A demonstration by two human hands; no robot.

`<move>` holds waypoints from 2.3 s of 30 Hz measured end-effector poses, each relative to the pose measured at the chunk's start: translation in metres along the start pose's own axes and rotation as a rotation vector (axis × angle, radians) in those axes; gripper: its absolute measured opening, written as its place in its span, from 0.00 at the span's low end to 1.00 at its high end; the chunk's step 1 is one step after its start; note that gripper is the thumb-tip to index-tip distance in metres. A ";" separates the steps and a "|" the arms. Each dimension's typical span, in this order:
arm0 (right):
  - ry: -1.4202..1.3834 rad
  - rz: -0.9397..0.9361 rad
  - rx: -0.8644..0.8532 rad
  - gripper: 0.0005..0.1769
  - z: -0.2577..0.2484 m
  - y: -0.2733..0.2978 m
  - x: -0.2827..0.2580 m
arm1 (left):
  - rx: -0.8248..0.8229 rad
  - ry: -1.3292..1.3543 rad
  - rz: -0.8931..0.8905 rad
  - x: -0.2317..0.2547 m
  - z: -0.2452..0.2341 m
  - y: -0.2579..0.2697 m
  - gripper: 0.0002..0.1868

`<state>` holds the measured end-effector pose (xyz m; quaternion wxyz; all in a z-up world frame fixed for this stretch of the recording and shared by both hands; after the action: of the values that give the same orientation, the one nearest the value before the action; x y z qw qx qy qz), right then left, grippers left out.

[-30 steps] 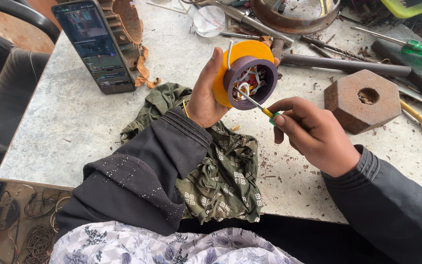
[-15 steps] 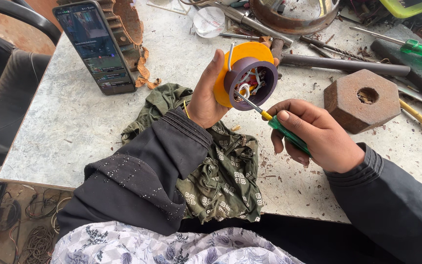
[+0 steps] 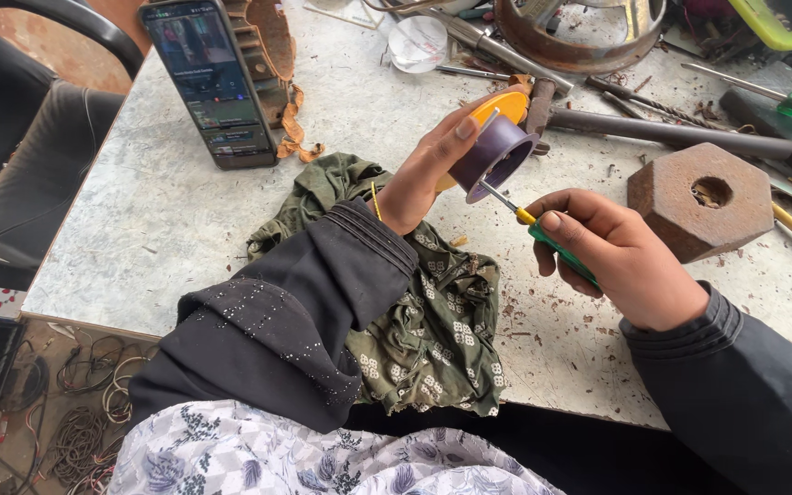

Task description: The person holds a small yellow and purple electrical component in their left hand and uses a green-handled screwdriver in their right hand to adjust internal wires. The person repeatedly rotates the component and probes the interior with the screwdriver throughout the clip.

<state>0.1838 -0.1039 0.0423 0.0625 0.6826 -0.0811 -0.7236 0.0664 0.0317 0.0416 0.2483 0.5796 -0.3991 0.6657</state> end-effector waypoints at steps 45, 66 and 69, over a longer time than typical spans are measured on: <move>1.291 -0.552 0.460 0.13 -0.018 0.021 -0.067 | 0.198 -0.522 0.276 0.014 -0.028 -0.005 0.41; 0.873 -0.495 0.283 0.16 -0.004 0.015 -0.057 | 0.101 0.164 0.002 -0.013 -0.021 -0.004 0.42; 0.911 -0.481 0.300 0.16 -0.006 0.013 -0.054 | 0.058 -0.064 0.052 -0.008 -0.014 -0.004 0.45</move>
<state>0.1925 -0.1063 0.0971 -0.1745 0.9282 0.0107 -0.3285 0.0626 0.0467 0.0349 0.2012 0.5967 -0.4025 0.6645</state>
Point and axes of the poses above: each hand's wrist, its own y-axis away from the middle knuckle, its own z-axis out of the palm, x = y × z, the point moved 9 cm from there along -y, towards the middle knuckle, and after that the axes turned 8 degrees about -y, right-handed, at the moved point
